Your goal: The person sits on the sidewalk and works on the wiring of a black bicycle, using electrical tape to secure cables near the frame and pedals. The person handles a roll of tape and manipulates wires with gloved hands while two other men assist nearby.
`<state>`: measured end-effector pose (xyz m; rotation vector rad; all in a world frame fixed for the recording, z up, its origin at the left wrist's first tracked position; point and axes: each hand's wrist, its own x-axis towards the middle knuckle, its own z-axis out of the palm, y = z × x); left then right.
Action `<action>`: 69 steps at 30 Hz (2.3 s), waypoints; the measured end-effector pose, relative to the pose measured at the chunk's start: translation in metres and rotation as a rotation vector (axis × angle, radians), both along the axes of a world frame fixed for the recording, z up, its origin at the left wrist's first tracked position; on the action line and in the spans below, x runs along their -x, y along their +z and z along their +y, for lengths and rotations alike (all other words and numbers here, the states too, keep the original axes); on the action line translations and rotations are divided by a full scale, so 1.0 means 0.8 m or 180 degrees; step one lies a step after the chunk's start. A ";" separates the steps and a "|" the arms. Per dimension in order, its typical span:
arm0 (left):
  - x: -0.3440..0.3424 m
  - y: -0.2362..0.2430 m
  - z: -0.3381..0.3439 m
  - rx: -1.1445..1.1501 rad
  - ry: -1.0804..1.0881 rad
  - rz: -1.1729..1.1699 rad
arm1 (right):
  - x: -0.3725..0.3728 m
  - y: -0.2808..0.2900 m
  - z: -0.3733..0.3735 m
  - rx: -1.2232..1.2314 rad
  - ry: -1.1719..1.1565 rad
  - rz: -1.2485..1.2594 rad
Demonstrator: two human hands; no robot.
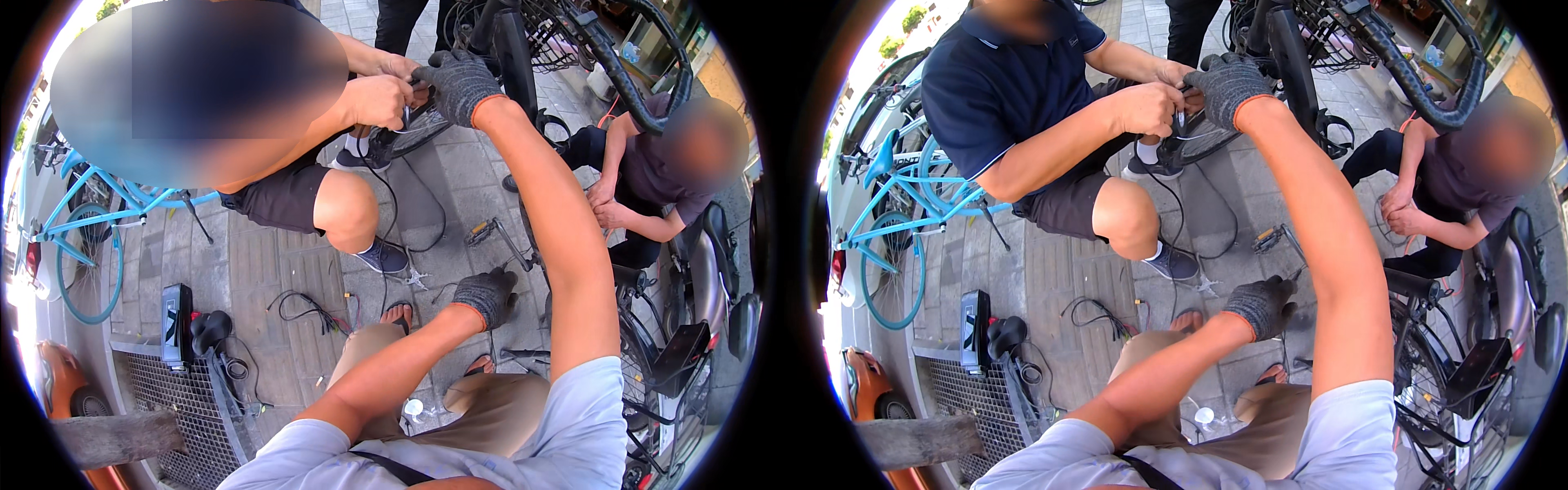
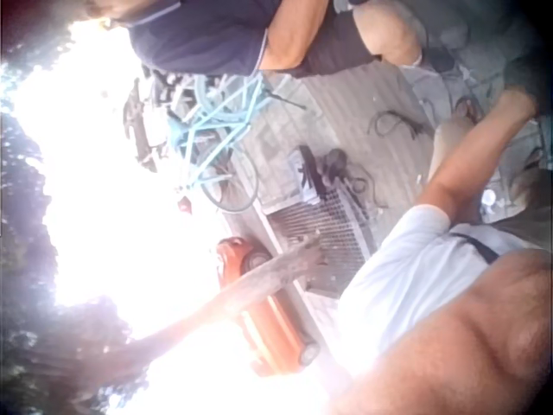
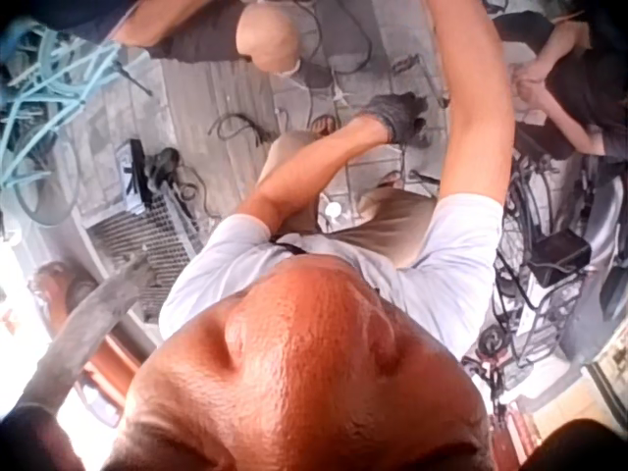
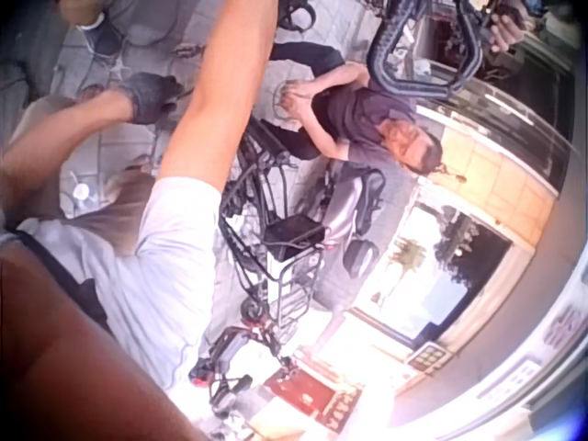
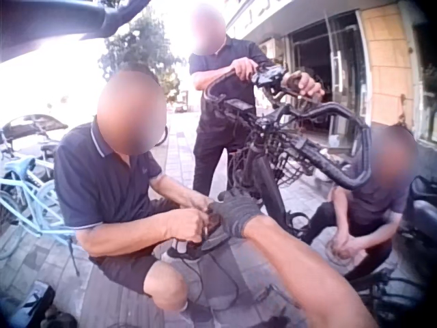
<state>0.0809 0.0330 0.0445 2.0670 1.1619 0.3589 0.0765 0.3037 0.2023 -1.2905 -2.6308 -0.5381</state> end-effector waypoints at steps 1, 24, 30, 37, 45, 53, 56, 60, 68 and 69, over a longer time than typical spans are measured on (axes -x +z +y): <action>-0.001 -0.001 0.000 -0.0011 -0.0016 0.0017 | -0.001 0.000 0.001 -0.0043 -0.0048 -0.0185; -0.027 0.001 -0.040 -0.0210 -0.0413 0.0096 | -0.050 -0.041 -0.122 0.0355 0.0319 0.0612; -0.027 0.007 -0.048 -0.0250 -0.0471 0.0072 | -0.062 -0.023 -0.141 0.0691 -0.0022 0.0464; -0.028 0.001 -0.045 -0.0304 -0.0457 0.0027 | -0.047 0.007 -0.121 0.0832 -0.0402 0.0618; -0.029 0.011 -0.038 0.0055 -0.0534 0.0384 | 0.000 0.009 -0.040 0.1055 -0.0616 0.0394; -0.017 0.016 -0.025 0.0015 -0.0671 0.0411 | 0.018 -0.012 0.024 0.0419 -0.0475 0.0345; -0.015 0.014 -0.021 0.0010 -0.0724 0.0404 | 0.014 -0.005 0.033 -0.0689 -0.0162 -0.0488; -0.019 -0.011 -0.019 -0.0131 -0.0545 0.0210 | 0.022 -0.007 0.063 0.0428 -0.0034 -0.0334; -0.016 -0.002 -0.014 -0.0098 -0.0559 0.0295 | 0.022 -0.039 0.080 0.0826 0.0065 0.0107; -0.017 -0.004 -0.015 -0.0090 -0.0562 0.0229 | 0.022 -0.043 0.079 0.0769 0.0113 0.0181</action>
